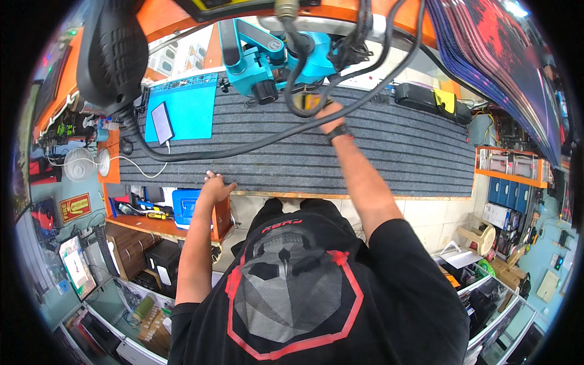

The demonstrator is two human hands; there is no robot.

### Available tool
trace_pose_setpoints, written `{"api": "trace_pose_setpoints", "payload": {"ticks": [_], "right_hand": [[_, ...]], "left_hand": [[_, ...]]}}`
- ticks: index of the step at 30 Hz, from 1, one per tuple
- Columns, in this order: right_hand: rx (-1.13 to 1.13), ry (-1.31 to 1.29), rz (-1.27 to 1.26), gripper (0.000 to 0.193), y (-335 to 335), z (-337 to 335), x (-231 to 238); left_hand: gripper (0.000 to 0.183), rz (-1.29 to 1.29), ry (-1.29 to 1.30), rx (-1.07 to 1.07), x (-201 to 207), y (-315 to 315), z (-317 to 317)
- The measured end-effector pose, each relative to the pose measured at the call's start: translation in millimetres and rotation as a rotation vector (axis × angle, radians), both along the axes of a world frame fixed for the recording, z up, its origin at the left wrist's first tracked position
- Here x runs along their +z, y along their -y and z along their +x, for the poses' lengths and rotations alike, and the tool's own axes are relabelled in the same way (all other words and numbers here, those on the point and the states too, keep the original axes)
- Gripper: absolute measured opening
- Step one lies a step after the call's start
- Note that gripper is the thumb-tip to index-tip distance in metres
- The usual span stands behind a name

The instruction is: The person cleans a gray textured mat on a workbench using a yellow sponge, then moves to a marble-patterned desk to wipe the surface and a monitor with a cloth. The person also handles a computer mouse and a water bottle during the process.

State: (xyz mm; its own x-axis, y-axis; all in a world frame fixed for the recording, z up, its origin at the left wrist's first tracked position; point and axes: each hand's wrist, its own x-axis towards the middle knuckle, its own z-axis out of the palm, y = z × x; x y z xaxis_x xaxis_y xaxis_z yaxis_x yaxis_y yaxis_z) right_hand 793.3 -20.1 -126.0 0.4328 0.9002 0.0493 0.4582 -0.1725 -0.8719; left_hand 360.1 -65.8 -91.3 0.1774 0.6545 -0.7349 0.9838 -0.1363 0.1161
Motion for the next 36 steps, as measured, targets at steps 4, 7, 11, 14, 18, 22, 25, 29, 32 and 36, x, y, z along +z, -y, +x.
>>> {"api": "trace_pose_setpoints", "payload": {"ticks": [4, 7, 11, 14, 18, 22, 25, 29, 32, 36], "right_hand": [[-0.175, 0.157, 0.073, 0.026, 13, 75, 30], [-0.033, 0.052, 0.132, 0.026, 17, 26, 36], [-0.038, -0.089, 0.075, 0.025, -5, -27, 15], [-0.182, -0.233, 0.185, 0.026, -7, 31, -11], [-0.440, -0.078, 0.058, 0.025, 29, 85, -5], [-0.438, -0.190, 0.236, 0.024, 38, 13, 19], [0.046, -0.191, 0.045, 0.026, 24, -56, 19], [0.067, -0.067, -0.011, 0.027, 14, -17, 30], [-0.191, -0.225, 0.129, 0.026, 14, 80, -3], [-0.326, 0.061, 0.143, 0.020, 25, 72, 25]], "left_hand": [[0.089, -0.043, -0.014, 0.020, -10, -4, -6], [0.085, -0.082, -0.023, 0.027, -14, -13, -4], [0.082, -0.085, -0.013, 0.024, -5, -17, 1], [0.082, -0.074, 0.013, 0.020, 2, -19, 6], [0.082, -0.061, 0.021, 0.008, 0, -19, 8], [0.084, -0.022, 0.043, 0.013, 1, -19, 8], [0.086, -0.044, 0.047, -0.019, -7, -25, 4], [0.087, -0.064, 0.037, -0.024, 0, -26, 3], [0.083, -0.054, 0.079, -0.015, -4, -27, 4], [0.084, -0.025, 0.083, -0.005, -3, -24, 4]]}}
